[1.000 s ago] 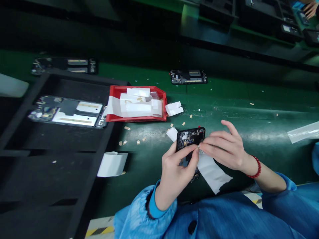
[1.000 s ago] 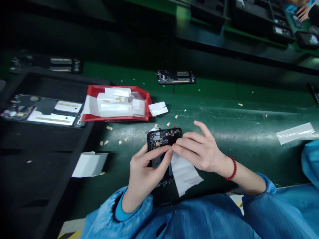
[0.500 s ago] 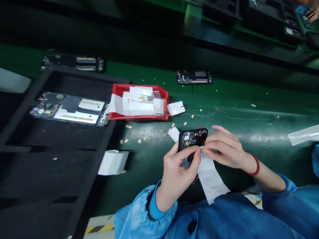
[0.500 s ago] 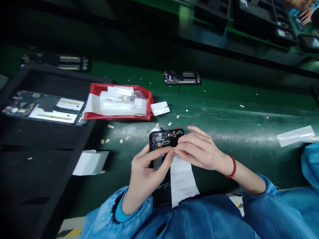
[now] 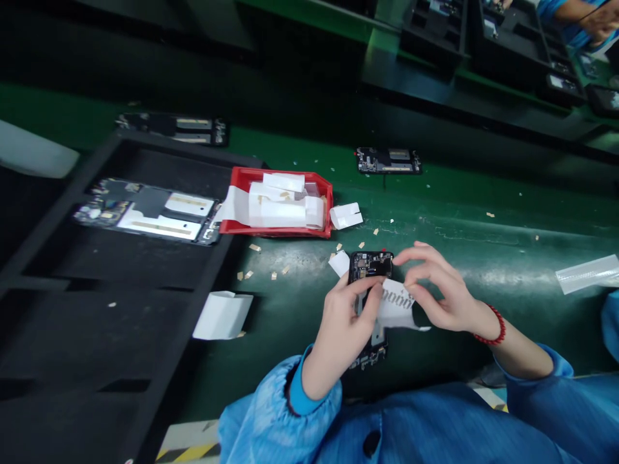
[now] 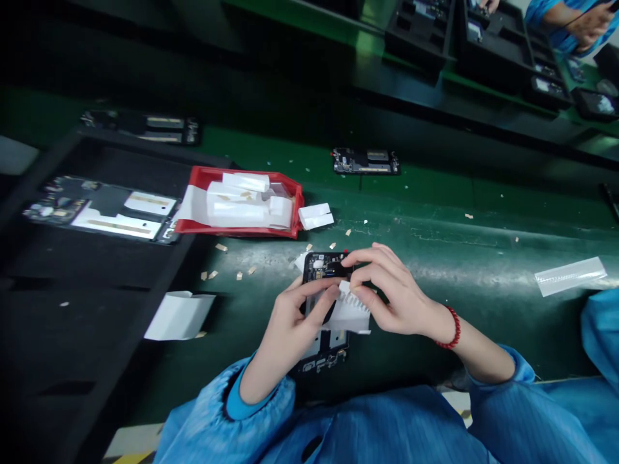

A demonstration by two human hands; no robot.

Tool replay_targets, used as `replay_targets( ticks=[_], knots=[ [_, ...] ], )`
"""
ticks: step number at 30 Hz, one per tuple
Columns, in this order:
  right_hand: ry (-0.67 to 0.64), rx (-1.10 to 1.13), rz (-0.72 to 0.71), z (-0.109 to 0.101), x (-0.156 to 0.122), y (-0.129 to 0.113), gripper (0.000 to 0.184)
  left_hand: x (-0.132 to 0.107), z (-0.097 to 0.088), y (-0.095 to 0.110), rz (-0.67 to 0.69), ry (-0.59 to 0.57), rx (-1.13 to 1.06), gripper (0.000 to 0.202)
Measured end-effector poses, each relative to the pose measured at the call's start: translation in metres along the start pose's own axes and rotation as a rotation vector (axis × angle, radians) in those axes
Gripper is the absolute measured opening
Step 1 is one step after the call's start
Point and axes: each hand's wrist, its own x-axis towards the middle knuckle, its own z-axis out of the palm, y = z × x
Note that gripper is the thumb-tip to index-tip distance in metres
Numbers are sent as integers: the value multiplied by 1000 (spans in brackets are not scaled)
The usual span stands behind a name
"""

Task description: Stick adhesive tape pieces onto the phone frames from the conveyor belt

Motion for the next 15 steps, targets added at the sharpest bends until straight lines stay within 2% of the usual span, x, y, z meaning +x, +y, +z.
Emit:
replay_targets(
  ticks=[3,5,8,10,12,15],
  knots=[
    [-73,32,34,-8,15,-5,10,0,-7,2,98,-82,29,36],
    [-101,-8,-20,-9,27,-6,11,-3,-12,5,193,-116,61,41],
    [-123,-67,-126,-7,43,-4,13,-8,-17,9,297,-96,83,41],
    [-106,-43,-147,-3,50,-4,11,-12,-19,10,321,-58,98,41],
    [-15,46,-86,0,54,-7,10,-14,-20,11,320,-26,112,45],
    [128,210,113,2,55,-15,4,-17,-20,13,324,-19,104,58]
  ],
)
